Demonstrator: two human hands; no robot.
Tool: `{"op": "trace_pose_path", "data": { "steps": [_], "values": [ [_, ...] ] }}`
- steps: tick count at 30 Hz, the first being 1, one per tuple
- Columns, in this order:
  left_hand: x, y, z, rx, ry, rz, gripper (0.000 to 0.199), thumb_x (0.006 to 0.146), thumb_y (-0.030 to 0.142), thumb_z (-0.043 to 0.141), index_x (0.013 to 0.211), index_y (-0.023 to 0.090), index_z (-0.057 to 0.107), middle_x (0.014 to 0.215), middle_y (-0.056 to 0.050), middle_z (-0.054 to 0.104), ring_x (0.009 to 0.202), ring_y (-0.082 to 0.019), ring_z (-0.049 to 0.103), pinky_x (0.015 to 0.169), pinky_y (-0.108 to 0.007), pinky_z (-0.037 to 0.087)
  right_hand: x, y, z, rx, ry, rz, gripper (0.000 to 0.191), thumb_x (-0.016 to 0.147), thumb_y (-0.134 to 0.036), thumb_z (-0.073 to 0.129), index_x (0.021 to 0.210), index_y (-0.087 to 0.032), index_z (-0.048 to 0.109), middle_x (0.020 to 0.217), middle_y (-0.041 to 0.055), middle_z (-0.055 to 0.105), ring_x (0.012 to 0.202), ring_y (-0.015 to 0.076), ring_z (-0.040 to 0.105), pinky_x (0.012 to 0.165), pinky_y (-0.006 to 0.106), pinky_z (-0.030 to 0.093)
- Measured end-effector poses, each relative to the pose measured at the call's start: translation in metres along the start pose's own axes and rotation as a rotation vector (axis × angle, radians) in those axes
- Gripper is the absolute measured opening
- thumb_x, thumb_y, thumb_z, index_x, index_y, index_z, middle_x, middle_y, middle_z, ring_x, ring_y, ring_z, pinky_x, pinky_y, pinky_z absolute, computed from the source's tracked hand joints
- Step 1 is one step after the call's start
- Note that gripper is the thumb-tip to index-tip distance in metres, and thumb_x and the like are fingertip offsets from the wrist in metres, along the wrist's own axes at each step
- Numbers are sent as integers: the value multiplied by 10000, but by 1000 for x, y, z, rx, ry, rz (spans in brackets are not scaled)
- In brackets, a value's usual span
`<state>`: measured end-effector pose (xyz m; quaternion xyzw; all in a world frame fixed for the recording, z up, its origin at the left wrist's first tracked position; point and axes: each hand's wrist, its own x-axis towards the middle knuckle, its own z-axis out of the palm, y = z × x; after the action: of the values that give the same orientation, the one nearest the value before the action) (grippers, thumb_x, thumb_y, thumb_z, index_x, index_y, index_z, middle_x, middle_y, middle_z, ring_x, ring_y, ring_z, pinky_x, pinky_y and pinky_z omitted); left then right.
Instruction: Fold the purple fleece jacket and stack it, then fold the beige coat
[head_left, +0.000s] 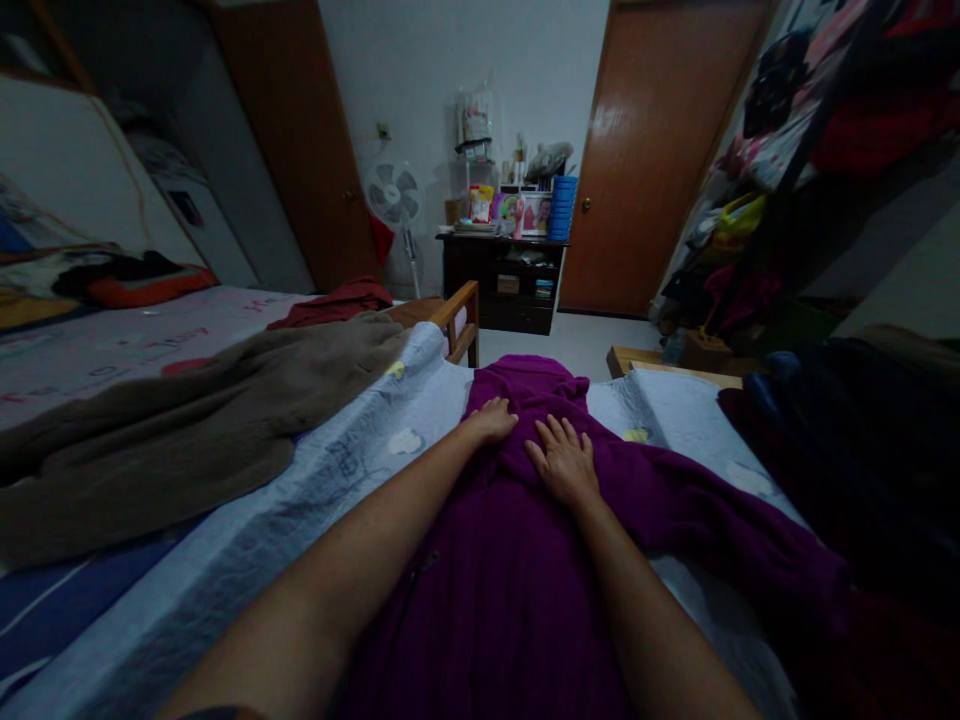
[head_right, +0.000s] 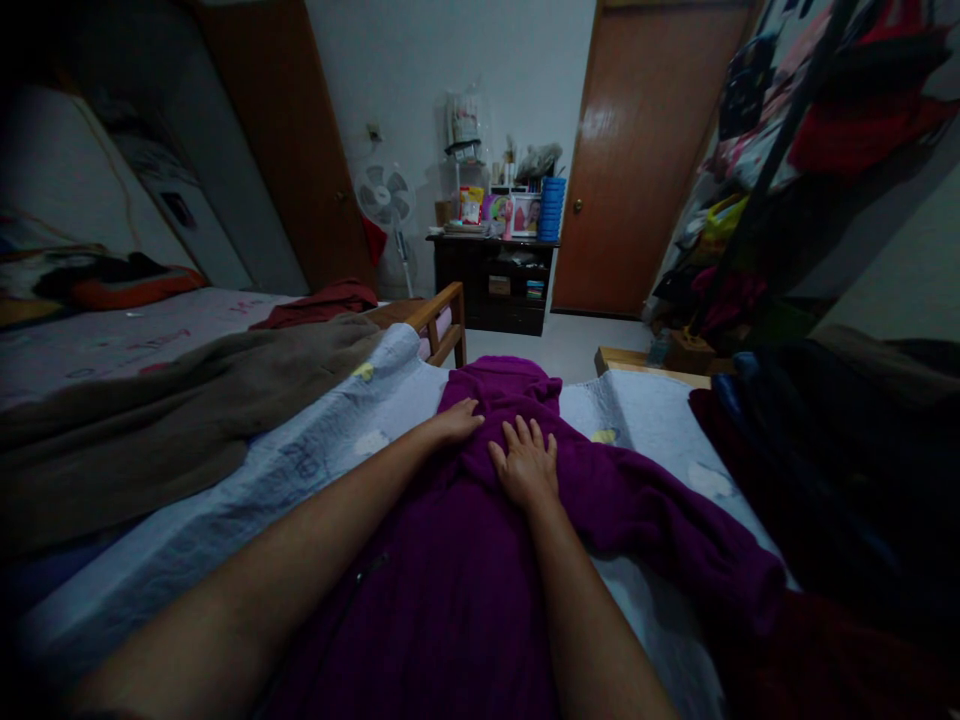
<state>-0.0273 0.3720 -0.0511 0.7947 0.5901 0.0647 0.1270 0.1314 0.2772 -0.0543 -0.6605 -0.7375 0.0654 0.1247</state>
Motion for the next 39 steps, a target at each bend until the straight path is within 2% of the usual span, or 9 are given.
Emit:
{"op": "trace_pose_path", "data": {
  "steps": [6,11,16,20,24,27,32,36,39],
  "values": [
    [-55,26,11,-25,-77,-61,734,920,614,201,1505,178,273,1597,-127,175,1478,-305,82,1169,-518,100,-5,12,-10,-7,-56,-9,577,982,-523,222,1470,-250,367,1575,26,273,1457,217,172,1154,480,142],
    [-60,26,10,-46,-74,-52,867,846,753,208,1513,201,258,1601,-140,155,1480,-314,50,1171,-513,64,-23,56,-16,-38,-118,201,636,957,-578,257,1513,-269,266,1595,46,209,1454,256,187,1140,506,176],
    [-59,25,14,-47,-53,-44,930,804,811,191,1512,212,267,1598,-147,167,1480,-320,52,1169,-516,56,-35,76,-27,-136,-137,344,664,958,-581,248,1485,-190,347,1564,110,284,1445,286,210,1141,456,194],
    [-60,24,16,-30,-32,-47,913,813,803,191,1505,217,288,1595,-140,185,1477,-325,76,1168,-519,74,-29,73,-66,-179,-210,329,507,951,-473,349,1256,-160,607,1322,155,576,1236,288,516,998,388,391],
    [-59,24,18,-13,-16,-44,896,828,785,205,1503,203,298,1591,-145,197,1477,-323,80,1170,-511,80,-31,94,-121,-333,-130,354,464,868,-456,526,1200,-150,634,1277,202,591,1189,342,543,919,422,437],
    [-57,23,20,-5,-12,-46,886,832,781,201,1504,211,294,1590,-142,203,1477,-321,86,1168,-513,85,-42,119,-151,-380,-291,477,509,819,-543,580,1131,-152,676,1215,205,631,1137,358,586,861,433,464],
    [-55,22,23,15,-3,-48,883,828,786,183,1502,226,298,1588,-134,217,1474,-317,114,1165,-520,99,-62,145,-167,-152,-491,469,362,805,-433,648,906,-93,715,933,169,715,863,264,679,676,300,493],
    [-55,22,23,38,1,-51,882,831,783,180,1500,221,303,1585,-139,222,1471,-327,121,1163,-515,111,-79,152,-184,280,-363,494,279,720,-296,736,934,-130,669,804,70,710,653,168,648,536,226,471],
    [-55,23,23,52,-6,-56,877,836,777,180,1503,220,297,1586,-138,219,1472,-321,120,1164,-509,116,-90,158,-209,510,-249,458,345,729,-362,736,979,-148,633,845,61,706,657,155,643,539,218,482]
  ]
}}
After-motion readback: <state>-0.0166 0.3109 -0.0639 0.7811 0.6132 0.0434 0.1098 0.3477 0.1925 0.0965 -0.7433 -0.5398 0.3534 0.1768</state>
